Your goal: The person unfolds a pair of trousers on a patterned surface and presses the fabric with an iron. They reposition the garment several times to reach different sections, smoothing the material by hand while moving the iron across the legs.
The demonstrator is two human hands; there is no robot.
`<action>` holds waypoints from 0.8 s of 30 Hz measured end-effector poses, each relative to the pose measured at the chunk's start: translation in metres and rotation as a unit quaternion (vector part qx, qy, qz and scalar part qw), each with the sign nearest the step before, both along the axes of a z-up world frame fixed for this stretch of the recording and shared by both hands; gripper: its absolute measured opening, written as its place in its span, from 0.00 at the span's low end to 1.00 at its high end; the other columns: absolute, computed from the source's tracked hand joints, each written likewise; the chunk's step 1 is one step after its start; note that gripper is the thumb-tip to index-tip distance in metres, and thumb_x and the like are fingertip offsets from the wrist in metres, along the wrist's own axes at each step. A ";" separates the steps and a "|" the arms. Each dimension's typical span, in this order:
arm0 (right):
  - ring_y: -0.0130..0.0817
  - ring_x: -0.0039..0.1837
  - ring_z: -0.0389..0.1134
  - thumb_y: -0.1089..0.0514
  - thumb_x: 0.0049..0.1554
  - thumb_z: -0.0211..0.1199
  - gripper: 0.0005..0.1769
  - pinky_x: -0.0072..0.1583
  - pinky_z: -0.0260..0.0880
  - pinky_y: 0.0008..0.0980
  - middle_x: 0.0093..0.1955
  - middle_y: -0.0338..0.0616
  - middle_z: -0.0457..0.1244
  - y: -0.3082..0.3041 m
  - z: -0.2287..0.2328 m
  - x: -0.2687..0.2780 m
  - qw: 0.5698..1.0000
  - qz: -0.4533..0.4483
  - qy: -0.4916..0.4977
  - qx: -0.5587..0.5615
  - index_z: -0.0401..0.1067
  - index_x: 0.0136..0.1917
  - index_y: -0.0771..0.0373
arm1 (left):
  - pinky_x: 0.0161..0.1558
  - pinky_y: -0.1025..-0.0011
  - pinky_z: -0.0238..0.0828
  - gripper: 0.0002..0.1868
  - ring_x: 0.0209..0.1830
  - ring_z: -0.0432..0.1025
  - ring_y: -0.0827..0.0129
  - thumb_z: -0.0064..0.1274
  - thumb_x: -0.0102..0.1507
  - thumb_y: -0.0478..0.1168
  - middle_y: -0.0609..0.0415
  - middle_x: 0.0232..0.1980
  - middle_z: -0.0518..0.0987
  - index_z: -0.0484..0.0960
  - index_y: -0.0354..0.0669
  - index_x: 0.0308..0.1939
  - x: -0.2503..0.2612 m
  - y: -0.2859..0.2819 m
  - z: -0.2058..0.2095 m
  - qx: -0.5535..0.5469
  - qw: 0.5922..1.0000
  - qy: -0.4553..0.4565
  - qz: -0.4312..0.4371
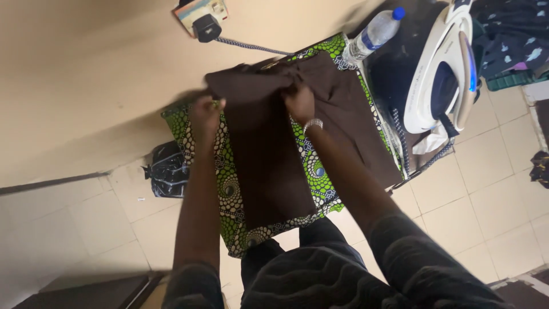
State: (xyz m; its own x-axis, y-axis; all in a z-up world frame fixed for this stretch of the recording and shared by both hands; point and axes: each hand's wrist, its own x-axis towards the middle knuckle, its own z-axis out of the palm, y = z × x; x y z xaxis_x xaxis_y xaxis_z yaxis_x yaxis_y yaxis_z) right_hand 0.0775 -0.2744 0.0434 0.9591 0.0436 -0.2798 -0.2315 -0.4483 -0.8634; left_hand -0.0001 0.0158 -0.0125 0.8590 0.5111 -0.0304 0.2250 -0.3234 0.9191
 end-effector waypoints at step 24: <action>0.44 0.41 0.76 0.42 0.53 0.73 0.22 0.45 0.75 0.41 0.38 0.53 0.72 -0.145 -0.061 -0.310 0.982 0.124 0.068 -0.127 0.80 0.46 0.64 | 0.36 0.61 0.69 0.22 0.29 0.74 0.61 0.66 0.59 0.51 0.42 0.31 0.81 0.85 0.31 0.39 -0.343 -0.108 -0.035 -0.045 0.954 0.292 -0.056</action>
State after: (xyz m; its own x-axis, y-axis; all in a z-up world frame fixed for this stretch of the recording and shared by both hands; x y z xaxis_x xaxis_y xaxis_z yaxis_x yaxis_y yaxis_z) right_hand -0.2327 -0.4190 -0.0173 0.8808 0.1827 -0.4368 -0.1944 -0.7017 -0.6855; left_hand -0.3434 -0.0925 -0.0476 0.7304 0.3904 -0.5604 0.6765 -0.3009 0.6722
